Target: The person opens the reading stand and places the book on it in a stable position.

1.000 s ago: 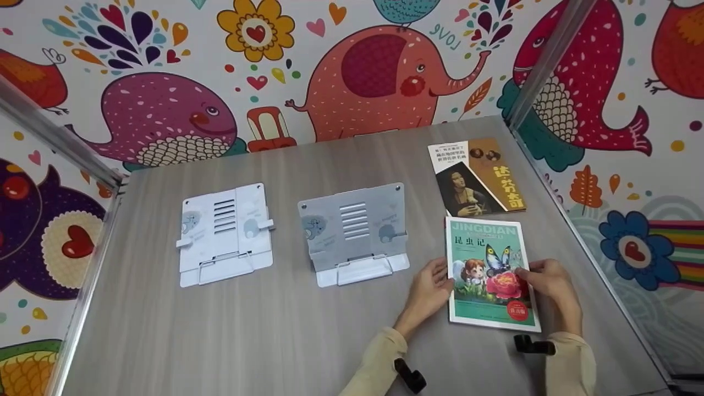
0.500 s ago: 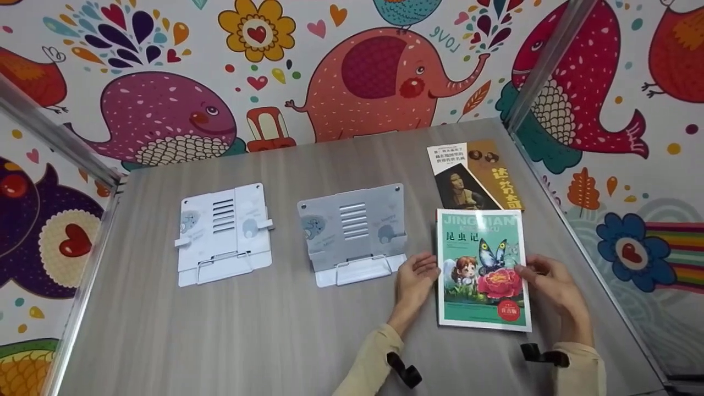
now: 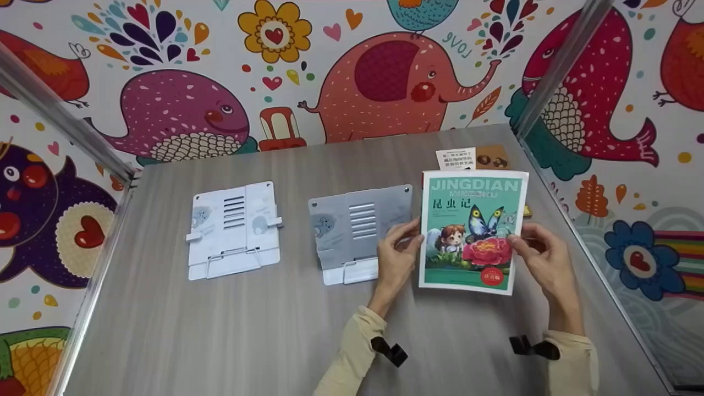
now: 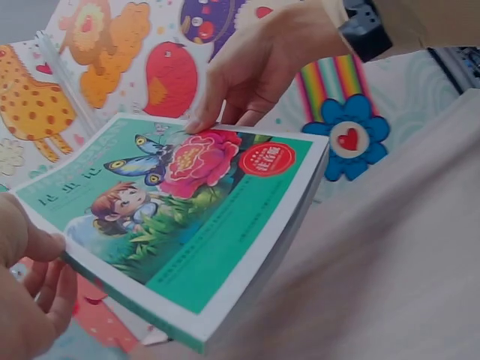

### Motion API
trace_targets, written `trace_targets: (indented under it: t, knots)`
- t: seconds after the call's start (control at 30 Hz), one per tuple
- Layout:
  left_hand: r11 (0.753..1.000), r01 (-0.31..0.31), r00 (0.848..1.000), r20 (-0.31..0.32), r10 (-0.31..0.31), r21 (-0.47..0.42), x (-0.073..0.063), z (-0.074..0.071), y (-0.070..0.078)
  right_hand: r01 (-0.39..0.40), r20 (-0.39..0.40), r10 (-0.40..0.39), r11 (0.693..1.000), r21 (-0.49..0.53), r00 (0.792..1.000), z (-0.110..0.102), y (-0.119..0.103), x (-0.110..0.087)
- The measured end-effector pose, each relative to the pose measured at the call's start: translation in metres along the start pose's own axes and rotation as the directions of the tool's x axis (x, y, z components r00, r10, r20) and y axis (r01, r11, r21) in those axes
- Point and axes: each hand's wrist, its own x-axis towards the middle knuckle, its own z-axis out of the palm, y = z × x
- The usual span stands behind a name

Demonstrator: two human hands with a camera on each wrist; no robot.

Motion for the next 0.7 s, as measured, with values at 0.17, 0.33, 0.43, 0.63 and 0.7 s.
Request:
trace_targets:
  t: [0.17,0.33,0.43,0.63,0.7]
  knots:
    - [0.998,-0.054,0.999,-0.002,0.054,0.042,0.019,-0.031,0.014,0.087,-0.034,-0.084,0.993,0.083,0.996,0.028,-0.025,0.007]
    - [0.994,-0.076,0.995,-0.054,0.08,0.082,0.033,-0.06,0.023,0.148,-0.04,-0.143,0.976,0.157,0.989,0.057,-0.046,0.015]
    - [0.992,-0.084,0.992,-0.088,0.092,0.097,0.039,-0.076,0.027,0.187,-0.041,-0.183,0.965,0.183,0.982,0.072,-0.056,0.021]
    - [0.988,-0.098,0.982,-0.148,0.115,0.117,0.046,-0.1,0.036,0.248,-0.052,-0.243,0.943,0.224,0.969,0.087,-0.1,0.016]
    - [0.987,-0.105,0.978,-0.168,0.124,0.119,0.047,-0.105,0.039,0.266,-0.053,-0.261,0.934,0.24,0.964,0.091,-0.109,0.017]
